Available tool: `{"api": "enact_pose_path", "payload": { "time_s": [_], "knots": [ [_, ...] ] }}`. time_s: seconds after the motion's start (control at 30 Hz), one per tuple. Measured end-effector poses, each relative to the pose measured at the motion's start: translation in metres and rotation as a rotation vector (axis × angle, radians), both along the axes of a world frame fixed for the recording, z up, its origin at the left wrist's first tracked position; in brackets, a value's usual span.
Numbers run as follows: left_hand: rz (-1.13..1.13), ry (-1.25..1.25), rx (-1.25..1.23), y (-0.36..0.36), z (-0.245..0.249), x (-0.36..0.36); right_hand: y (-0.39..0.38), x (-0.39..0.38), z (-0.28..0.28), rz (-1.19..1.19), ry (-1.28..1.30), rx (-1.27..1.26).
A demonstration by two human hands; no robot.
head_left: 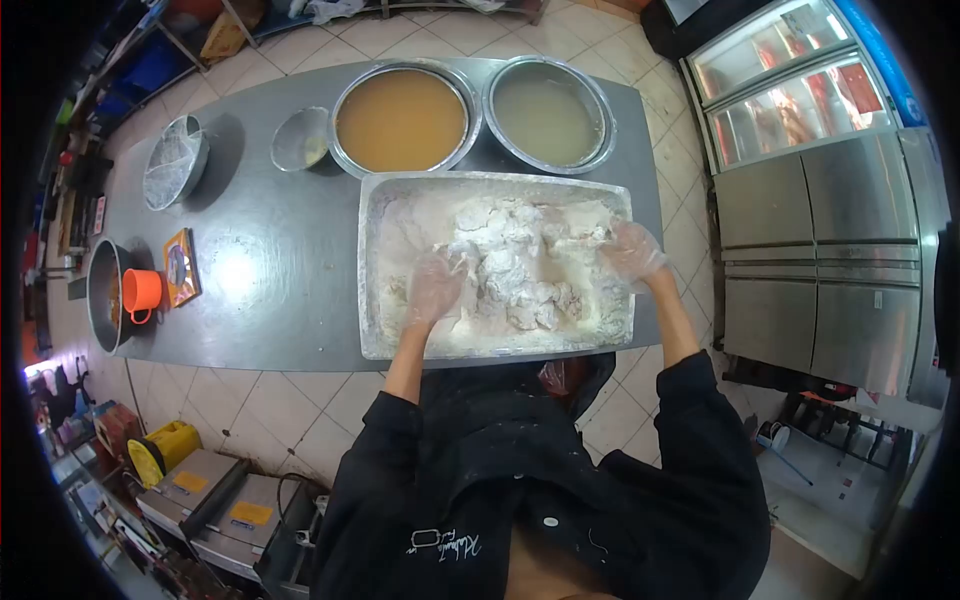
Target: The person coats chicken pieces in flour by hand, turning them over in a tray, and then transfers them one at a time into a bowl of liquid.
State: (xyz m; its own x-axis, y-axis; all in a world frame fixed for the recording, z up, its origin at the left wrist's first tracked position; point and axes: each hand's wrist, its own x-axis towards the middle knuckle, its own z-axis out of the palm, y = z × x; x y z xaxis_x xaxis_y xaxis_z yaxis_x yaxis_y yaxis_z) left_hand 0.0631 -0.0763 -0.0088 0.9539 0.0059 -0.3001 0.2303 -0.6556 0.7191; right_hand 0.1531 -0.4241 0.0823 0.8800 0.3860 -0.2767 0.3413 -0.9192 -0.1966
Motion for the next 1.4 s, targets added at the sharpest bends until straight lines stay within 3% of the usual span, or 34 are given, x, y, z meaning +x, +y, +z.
{"api": "enact_pose_path", "payload": {
  "time_s": [0.07,0.2,0.27,0.3,0.37,0.6,0.7,0.77,0.87,1.0,1.1,1.2,1.27,1.33,1.4],
  "knots": [
    [0.018,-0.259,0.237,-0.004,-0.011,-0.001,0.01,0.006,0.033,0.029,-0.017,-0.042],
    [0.112,-0.095,0.07,-0.013,-0.007,0.003,0.033,0.002,0.04,-0.05,-0.052,-0.002],
    [0.149,-0.137,0.041,-0.017,-0.005,0.006,0.037,-0.007,0.02,0.221,-0.072,-0.204],
    [0.167,-0.156,0.039,-0.015,0.005,0.019,0.043,-0.001,0.02,0.236,-0.093,-0.207],
    [0.066,-0.027,0.021,-0.011,0.026,0.013,0.051,-0.019,0.014,0.09,-0.115,-0.136],
    [0.143,-0.014,0.087,-0.015,-0.002,0.007,0.049,-0.027,0.011,-0.03,-0.026,-0.21],
    [0.143,-0.006,0.109,-0.013,-0.003,0.013,0.049,-0.031,0.009,-0.04,-0.161,-0.179],
    [0.165,-0.053,0.058,-0.016,0.005,0.018,0.033,-0.034,-0.024,0.186,-0.532,-0.146],
    [0.161,-0.065,0.056,-0.018,-0.004,0.021,0.039,-0.038,-0.026,-0.043,-0.393,-0.144],
    [0.136,-0.155,0.139,-0.018,0.004,0.027,0.037,-0.027,-0.025,0.013,-0.356,-0.224],
    [0.152,-0.18,0.188,-0.02,0.005,0.021,0.035,-0.025,-0.009,-0.01,-0.306,-0.108],
    [0.217,-0.089,-0.002,-0.021,0.001,0.029,0.037,0.002,0.017,-0.025,-0.173,-0.126],
    [0.132,-0.052,0.072,-0.025,-0.005,0.033,0.021,0.029,0.024,0.114,-0.391,0.039],
    [0.079,-0.043,0.107,-0.032,-0.015,0.041,0.043,0.059,0.067,-0.027,-0.245,-0.064],
    [0.027,-0.037,0.141,-0.038,-0.024,0.044,0.029,0.095,0.046,0.135,-0.663,0.048]
  ]
}}
